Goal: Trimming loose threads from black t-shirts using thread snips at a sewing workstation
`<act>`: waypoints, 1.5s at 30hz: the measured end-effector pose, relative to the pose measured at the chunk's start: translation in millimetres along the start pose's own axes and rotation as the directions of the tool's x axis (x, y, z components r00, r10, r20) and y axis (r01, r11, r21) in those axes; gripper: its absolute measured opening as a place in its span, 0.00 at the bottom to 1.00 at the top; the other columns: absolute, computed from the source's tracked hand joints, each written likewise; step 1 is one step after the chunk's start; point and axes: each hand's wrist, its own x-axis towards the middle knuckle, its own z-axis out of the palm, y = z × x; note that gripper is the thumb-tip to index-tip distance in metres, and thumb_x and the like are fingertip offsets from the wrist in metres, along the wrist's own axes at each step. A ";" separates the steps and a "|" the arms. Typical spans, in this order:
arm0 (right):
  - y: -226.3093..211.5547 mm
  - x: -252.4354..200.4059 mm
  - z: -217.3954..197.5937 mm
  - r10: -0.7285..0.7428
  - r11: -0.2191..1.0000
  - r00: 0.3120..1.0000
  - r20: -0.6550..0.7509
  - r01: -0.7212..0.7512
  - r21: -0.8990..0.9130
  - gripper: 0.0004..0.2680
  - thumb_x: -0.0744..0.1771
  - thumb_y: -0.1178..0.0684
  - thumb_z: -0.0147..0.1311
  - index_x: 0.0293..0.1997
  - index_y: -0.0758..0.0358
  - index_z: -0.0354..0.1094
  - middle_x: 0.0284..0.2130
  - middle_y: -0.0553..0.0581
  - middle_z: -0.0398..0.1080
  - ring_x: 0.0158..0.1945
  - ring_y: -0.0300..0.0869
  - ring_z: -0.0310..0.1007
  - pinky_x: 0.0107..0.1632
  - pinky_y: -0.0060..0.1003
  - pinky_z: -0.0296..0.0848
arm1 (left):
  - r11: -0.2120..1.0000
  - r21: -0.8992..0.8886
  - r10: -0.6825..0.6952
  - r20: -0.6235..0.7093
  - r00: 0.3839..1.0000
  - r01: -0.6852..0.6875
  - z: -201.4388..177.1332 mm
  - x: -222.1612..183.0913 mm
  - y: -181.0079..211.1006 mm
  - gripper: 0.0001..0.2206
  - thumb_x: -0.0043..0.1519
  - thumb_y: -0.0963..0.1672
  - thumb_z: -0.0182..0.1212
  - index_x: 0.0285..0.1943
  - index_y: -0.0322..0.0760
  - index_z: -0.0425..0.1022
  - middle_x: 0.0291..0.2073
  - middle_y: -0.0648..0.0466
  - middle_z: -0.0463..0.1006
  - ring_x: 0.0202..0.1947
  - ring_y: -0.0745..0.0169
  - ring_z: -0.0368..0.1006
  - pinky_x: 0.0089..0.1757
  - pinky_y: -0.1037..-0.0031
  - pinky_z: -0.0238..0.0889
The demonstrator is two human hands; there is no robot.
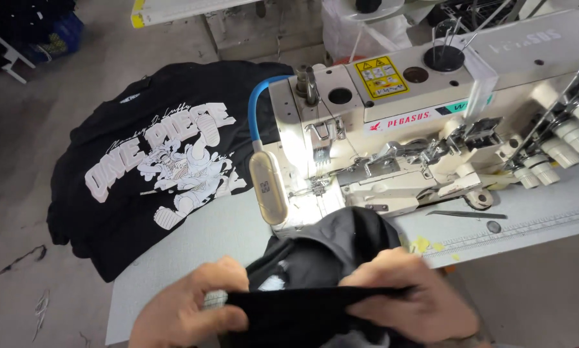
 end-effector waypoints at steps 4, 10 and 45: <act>-8.2 15.3 -19.7 -0.077 0.977 0.955 0.286 0.015 0.212 0.06 0.68 0.54 0.57 0.38 0.66 0.76 0.30 0.56 0.74 0.29 0.44 0.74 0.32 0.35 0.74 | 0.995 -0.079 0.067 0.043 0.997 -0.064 -9.6 13.0 10.1 0.17 0.65 0.54 0.60 0.28 0.45 0.74 0.25 0.63 0.69 0.30 0.67 0.63 0.43 0.70 0.55; 21.8 49.8 37.4 0.057 0.996 0.884 0.464 -0.084 0.037 0.08 0.65 0.51 0.64 0.38 0.62 0.69 0.24 0.46 0.63 0.30 0.30 0.60 0.30 0.32 0.66 | 0.913 0.243 0.272 0.238 0.932 -0.328 18.1 64.1 31.1 0.08 0.64 0.40 0.55 0.36 0.41 0.81 0.33 0.56 0.83 0.34 0.58 0.75 0.38 0.71 0.67; 136.8 28.2 -8.2 0.072 0.995 0.627 -0.776 0.015 0.104 0.07 0.71 0.56 0.56 0.35 0.65 0.73 0.20 0.51 0.67 0.25 0.30 0.63 0.29 0.26 0.70 | 0.753 -0.645 -0.342 -0.552 0.761 -0.129 58.9 99.6 -36.6 0.05 0.54 0.35 0.71 0.29 0.23 0.78 0.17 0.41 0.76 0.17 0.57 0.75 0.26 0.65 0.76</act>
